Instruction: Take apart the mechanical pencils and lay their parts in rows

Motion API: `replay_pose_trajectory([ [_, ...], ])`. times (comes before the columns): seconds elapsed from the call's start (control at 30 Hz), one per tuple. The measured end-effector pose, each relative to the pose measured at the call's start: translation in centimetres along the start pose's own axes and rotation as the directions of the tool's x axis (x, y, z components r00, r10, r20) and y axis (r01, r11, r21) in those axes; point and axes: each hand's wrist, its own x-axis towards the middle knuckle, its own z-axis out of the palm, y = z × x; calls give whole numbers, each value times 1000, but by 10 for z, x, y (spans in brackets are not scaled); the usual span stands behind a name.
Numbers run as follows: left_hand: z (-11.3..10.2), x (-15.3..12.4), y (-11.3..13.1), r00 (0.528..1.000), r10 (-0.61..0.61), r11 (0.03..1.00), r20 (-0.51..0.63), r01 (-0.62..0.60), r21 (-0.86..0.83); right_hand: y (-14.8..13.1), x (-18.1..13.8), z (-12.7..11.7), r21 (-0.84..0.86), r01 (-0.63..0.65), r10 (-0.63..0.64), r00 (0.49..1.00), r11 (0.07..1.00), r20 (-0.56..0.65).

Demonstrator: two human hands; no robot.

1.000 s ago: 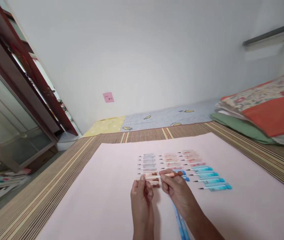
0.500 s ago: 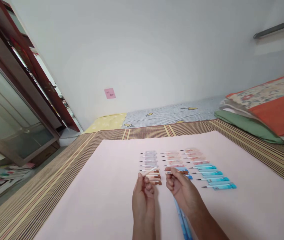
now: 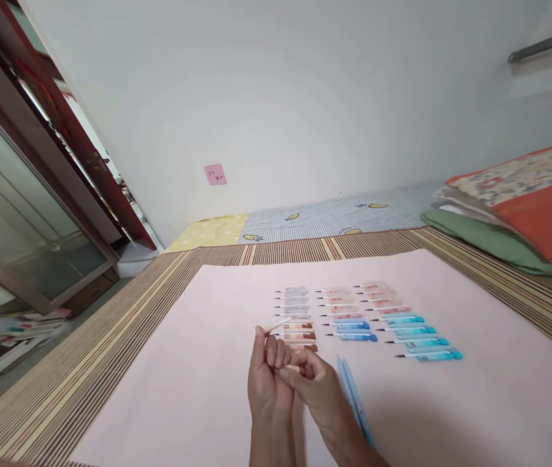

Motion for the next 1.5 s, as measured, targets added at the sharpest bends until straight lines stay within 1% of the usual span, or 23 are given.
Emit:
replay_pose_trajectory([
  [0.07,-2,0,3,1000,-3,1000,5,3,20,1,0,-2,-46,6,-5,1000,999,29],
  [0.13,-4,0,8,1000,-7,999,-1,7,45,-5,-1,-7,-127,21,-6,993,992,120],
  [0.2,-5,1,14,1000,9,996,-21,-7,92,-19,-2,-13,-240,54,4,972,969,234],
  [0.23,-5,1,16,999,21,992,-34,-17,124,-29,-1,-17,-310,89,-7,967,947,257],
  [0.27,-6,1,18,999,28,987,-45,-21,157,-40,0,-20,-381,121,-37,975,917,221],
  [0.33,-6,2,20,998,18,976,-57,-6,218,-65,4,-26,-449,196,-149,979,872,138],
  [0.37,-6,2,20,998,7,971,-61,8,241,-76,6,-27,-469,245,-209,969,849,128],
  [0.4,-7,2,19,998,-5,964,-65,22,264,-86,9,-28,-500,309,-275,951,809,144],
  [0.47,-7,2,16,998,-17,949,-67,38,312,-99,14,-28,-556,447,-369,894,700,254],
  [0.5,-7,2,14,998,-25,941,-66,46,336,-102,16,-28,-580,490,-383,871,651,306],
  [0.53,-7,2,12,997,-36,932,-65,57,358,-102,18,-28,-604,512,-376,859,612,348],
  [0.57,-8,2,11,997,-46,925,-63,67,374,-101,20,-28,-630,513,-354,858,583,371],
  [0.63,-10,3,10,996,-59,919,-61,78,386,-96,23,-32,-686,486,-303,874,541,380],
  [0.73,-15,5,11,997,-47,926,-66,68,372,-90,25,-40,-744,464,-254,886,481,389],
  [0.8,-17,7,12,996,-40,931,-81,67,359,-92,26,-47,-778,448,-217,894,441,392],
  [0.87,-18,8,12,995,-36,936,-94,66,346,-96,27,-55,-825,410,-179,912,389,369],
  [0.97,-17,8,11,995,-23,939,-98,55,338,-103,30,-67,-903,293,-120,956,314,269],
  [1.0,-17,8,11,995,-15,937,-101,49,345,-104,30,-70,-916,254,-101,967,312,233],
  [1.07,-17,8,10,994,-6,924,-106,46,379,-104,31,-73,-908,226,-91,974,354,207],
  [1.13,-16,7,9,993,-5,903,-119,56,426,-101,31,-70,-865,274,-130,962,420,242],
  [1.2,-15,6,8,992,-11,884,-128,70,462,-96,29,-61,-821,331,-167,944,466,286],
  [1.37,-13,4,7,993,-60,862,-102,103,496,-78,25,-40,-769,350,-178,936,535,303],
  [1.5,-15,1,7,991,-96,847,-89,129,515,-66,28,-39,-726,410,-223,912,552,345],
])
